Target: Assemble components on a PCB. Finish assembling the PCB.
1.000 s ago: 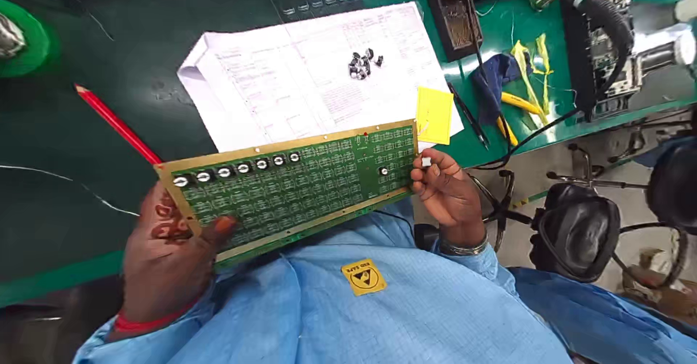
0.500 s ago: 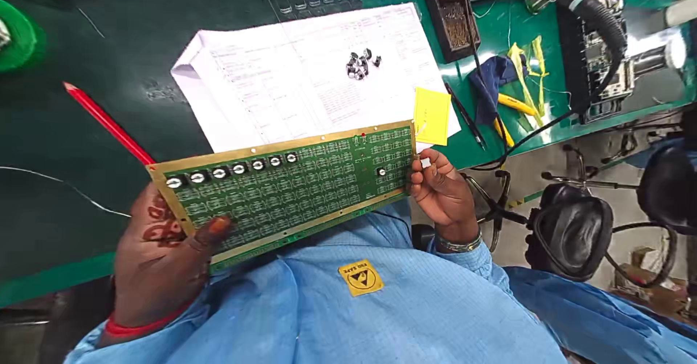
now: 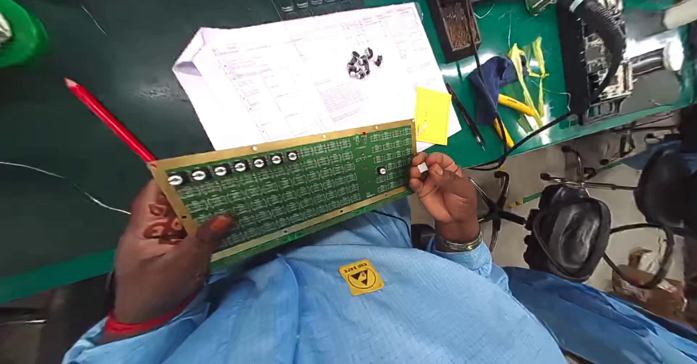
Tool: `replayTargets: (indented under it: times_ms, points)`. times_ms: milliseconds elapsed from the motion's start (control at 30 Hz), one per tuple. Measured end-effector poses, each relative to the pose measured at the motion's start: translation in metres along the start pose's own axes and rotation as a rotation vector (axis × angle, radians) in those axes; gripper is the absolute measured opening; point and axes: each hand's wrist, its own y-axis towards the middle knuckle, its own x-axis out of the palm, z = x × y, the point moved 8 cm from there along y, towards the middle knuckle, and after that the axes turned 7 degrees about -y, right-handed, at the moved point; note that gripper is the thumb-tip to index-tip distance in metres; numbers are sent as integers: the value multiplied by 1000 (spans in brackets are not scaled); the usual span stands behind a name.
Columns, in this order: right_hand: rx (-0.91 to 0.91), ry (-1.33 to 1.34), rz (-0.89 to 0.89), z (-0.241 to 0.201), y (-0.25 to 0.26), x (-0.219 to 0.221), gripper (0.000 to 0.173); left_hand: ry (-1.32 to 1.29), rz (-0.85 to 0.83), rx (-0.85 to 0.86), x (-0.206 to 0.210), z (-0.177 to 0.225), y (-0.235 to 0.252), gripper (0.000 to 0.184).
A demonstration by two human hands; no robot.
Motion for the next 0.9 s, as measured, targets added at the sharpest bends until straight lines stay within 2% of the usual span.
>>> replayTargets:
  times_ms: [67, 267, 900]
  points:
    - [-3, -10, -3, 0, 0, 0, 11, 3, -3, 8, 0, 0, 0, 63]
    - [-7, -40, -9, 0, -1, -1, 23, -14, 8, 12, 1, 1, 0, 65]
    - [32, -12, -1, 2, 0, -3, 21, -38, -9, 7, 1, 0, 0, 64]
